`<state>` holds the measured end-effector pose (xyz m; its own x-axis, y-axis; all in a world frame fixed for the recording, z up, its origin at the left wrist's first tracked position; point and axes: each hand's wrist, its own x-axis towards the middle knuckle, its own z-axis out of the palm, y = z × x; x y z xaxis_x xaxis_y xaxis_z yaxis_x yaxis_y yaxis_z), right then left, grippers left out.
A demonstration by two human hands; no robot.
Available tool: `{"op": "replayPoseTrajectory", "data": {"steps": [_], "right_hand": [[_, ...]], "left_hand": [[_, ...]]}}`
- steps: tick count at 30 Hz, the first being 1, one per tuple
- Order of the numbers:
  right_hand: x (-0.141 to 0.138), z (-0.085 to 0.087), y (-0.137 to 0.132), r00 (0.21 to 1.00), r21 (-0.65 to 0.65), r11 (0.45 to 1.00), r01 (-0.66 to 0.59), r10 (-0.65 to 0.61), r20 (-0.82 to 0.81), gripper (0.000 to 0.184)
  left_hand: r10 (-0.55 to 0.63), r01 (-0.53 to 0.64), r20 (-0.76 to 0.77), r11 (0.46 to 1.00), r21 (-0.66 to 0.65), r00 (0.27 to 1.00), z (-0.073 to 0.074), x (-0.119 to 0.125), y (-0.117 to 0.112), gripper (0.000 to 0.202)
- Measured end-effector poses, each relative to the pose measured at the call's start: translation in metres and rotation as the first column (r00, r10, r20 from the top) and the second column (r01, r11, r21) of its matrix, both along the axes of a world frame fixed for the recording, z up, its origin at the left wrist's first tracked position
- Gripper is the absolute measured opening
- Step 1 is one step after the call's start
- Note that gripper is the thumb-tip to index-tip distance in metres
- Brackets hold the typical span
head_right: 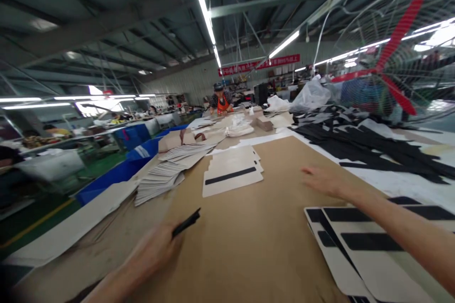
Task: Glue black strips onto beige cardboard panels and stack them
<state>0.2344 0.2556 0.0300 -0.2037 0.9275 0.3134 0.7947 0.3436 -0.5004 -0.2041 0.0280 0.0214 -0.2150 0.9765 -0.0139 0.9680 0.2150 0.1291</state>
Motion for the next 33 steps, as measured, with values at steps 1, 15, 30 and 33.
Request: {"op": "replayPoseTrajectory", "data": {"steps": [1, 15, 30, 33], "right_hand": [[-0.033, -0.003, 0.003, 0.983, -0.091, 0.986, -0.141, 0.151, 0.103, 0.03], [-0.155, -0.042, -0.008, 0.849, -0.255, 0.914, -0.314, 0.391, 0.356, 0.045], [-0.065, -0.112, -0.223, 0.823, -0.172, 0.84, -0.515, 0.541, 0.174, 0.056], [-0.09, -0.087, -0.239, 0.803, -0.124, 0.797, -0.591, 0.596, 0.0, 0.054]], "left_hand": [[0.005, -0.005, 0.0, 1.0, 0.009, 1.0, -0.001, 0.004, 0.024, 0.034], [-0.011, 0.01, 0.098, 1.0, 0.013, 0.995, -0.029, 0.004, 0.112, 0.051], [0.305, -0.298, 0.558, 0.949, -0.105, 0.772, 0.013, 0.032, -0.189, 0.039], [0.304, -0.306, 0.896, 0.93, -0.205, 0.322, 0.017, 0.049, -0.19, 0.045]]}}
